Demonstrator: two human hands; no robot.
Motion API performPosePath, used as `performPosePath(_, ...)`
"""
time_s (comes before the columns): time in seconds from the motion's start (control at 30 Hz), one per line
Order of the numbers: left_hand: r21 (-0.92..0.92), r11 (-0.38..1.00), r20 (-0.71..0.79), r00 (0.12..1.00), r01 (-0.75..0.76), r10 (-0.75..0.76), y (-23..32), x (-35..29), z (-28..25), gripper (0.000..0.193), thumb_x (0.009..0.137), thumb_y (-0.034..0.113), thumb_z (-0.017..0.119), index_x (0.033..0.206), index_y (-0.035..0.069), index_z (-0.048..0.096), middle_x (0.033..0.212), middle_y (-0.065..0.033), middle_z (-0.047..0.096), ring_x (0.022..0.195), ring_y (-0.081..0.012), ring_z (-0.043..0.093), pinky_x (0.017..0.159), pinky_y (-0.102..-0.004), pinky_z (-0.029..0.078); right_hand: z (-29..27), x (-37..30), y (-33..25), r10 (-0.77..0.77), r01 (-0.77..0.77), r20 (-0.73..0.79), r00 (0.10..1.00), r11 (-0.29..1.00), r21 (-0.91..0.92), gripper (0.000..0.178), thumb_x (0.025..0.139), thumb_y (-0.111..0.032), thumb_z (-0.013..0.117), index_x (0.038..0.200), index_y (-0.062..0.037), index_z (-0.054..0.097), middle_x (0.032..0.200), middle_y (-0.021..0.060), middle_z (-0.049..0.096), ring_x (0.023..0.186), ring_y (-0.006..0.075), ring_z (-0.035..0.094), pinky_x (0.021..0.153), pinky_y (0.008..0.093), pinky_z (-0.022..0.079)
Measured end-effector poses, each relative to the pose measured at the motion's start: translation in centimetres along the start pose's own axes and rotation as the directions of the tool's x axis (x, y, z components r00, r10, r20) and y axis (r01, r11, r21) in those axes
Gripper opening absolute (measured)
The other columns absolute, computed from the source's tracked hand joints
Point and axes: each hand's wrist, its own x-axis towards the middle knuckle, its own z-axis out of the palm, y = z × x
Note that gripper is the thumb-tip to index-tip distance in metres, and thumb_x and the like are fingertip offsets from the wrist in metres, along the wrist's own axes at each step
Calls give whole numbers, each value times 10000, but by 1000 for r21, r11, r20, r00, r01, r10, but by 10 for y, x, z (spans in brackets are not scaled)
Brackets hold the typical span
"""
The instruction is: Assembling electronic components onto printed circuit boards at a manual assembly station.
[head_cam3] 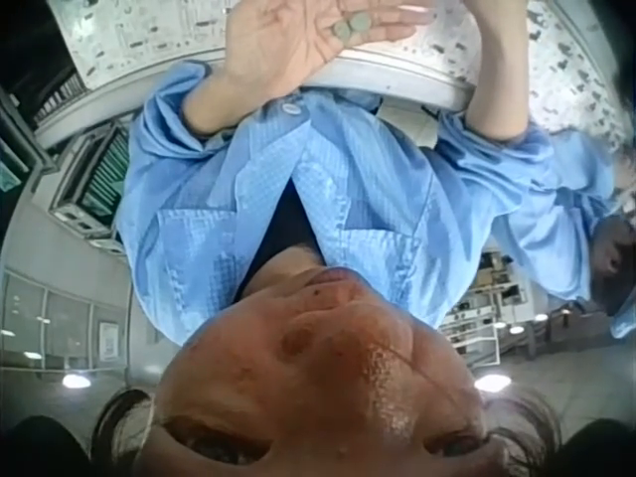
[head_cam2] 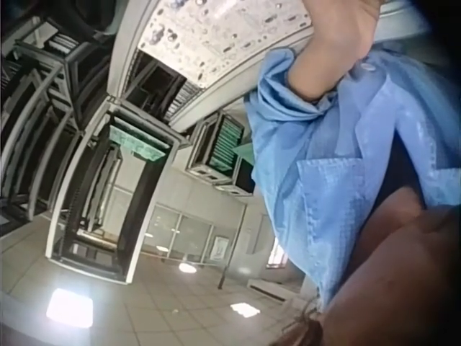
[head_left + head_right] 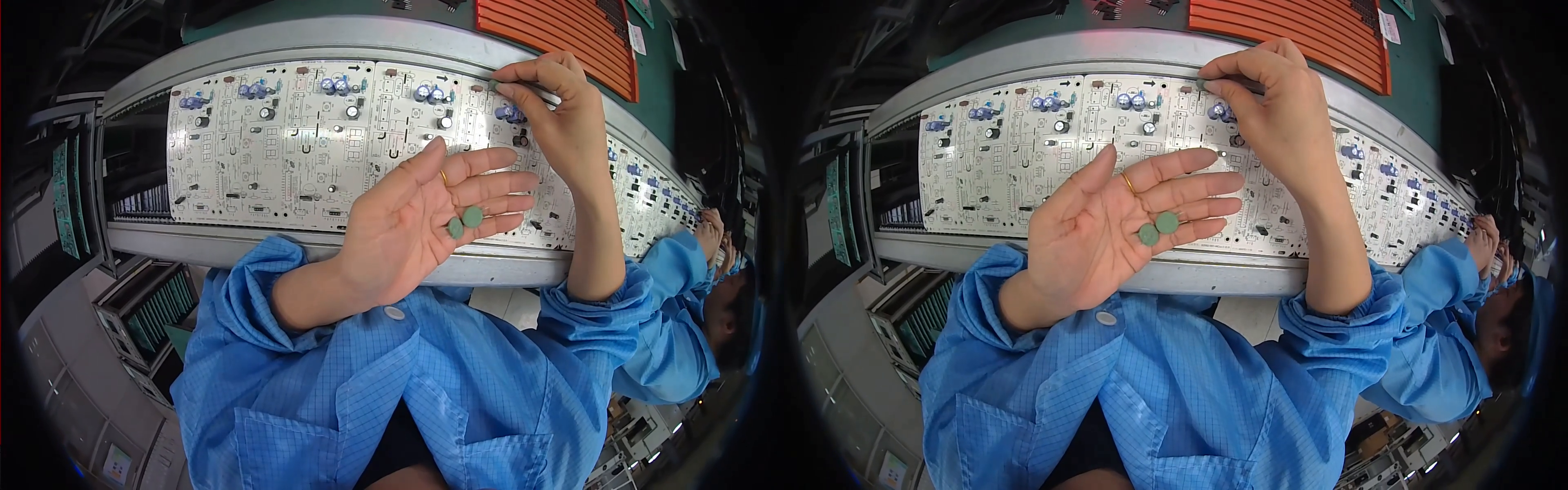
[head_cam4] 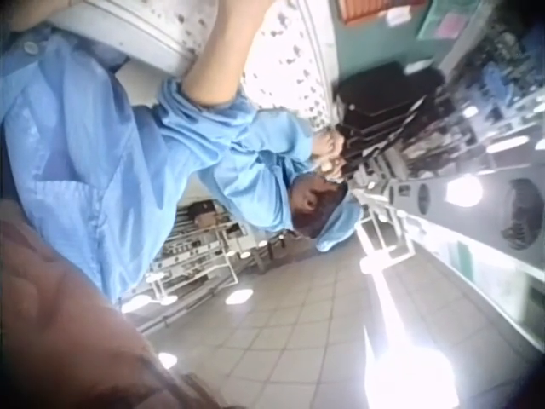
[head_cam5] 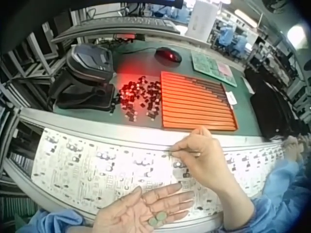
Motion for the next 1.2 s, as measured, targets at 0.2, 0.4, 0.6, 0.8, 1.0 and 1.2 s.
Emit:
performPosePath(0.2,5,1000,-4,1000,-2,2,2,-1,-1,762,1044,501,113,1480,-106,262,1493,-332,354,1405,-431,362,1197,-502,242,1,0,0,73,-73,14,997,996,46,147,805,-8,733,945,-49,754,847,18,658,888,166,548,781,282,447)
performPosePath(0.4,-72,995,-39,997,-69,67,1,-2,-2,695,1052,477,214,1441,-83,348,1444,-254,464,1346,-328,462,1153,-437,332,-6,-1,6,-164,166,22,986,984,-69,195,746,-45,745,936,-78,766,891,53,696,877,227,568,775,336,480)
performPosePath(0.6,-184,969,-111,983,-163,145,0,-3,-3,705,1042,503,238,1438,-67,361,1440,-197,479,1349,-289,461,1155,-425,331,-22,-7,-46,-330,333,45,943,935,-117,242,718,-10,732,955,-55,752,951,75,676,883,235,567,771,345,486)
performPosePath(0.8,-171,969,-110,981,-179,161,1,-5,-8,687,1039,506,269,1413,-56,391,1369,-163,536,1271,-257,523,1115,-406,370,-14,-17,-59,-451,371,264,853,878,303,239,731,35,715,967,2,720,953,116,650,886,253,586,755,340,481)
performPosePath(1.0,-82,997,-95,995,-7,-1,2,-2,0,693,1051,459,180,1390,-97,416,1263,-234,588,1182,-304,579,1048,-430,419,-17,-17,-53,-90,40,63,994,830,556,168,797,41,699,961,13,713,989,141,670,854,225,633,749,324,516)
performPosePath(1.2,58,997,35,998,51,-53,2,-8,-12,666,1050,433,203,1290,-108,509,1169,-238,638,1104,-325,622,1017,-448,449,4,15,-54,142,-164,90,986,934,317,183,845,-17,709,1026,9,712,894,76,697,828,142,657,743,288,521)
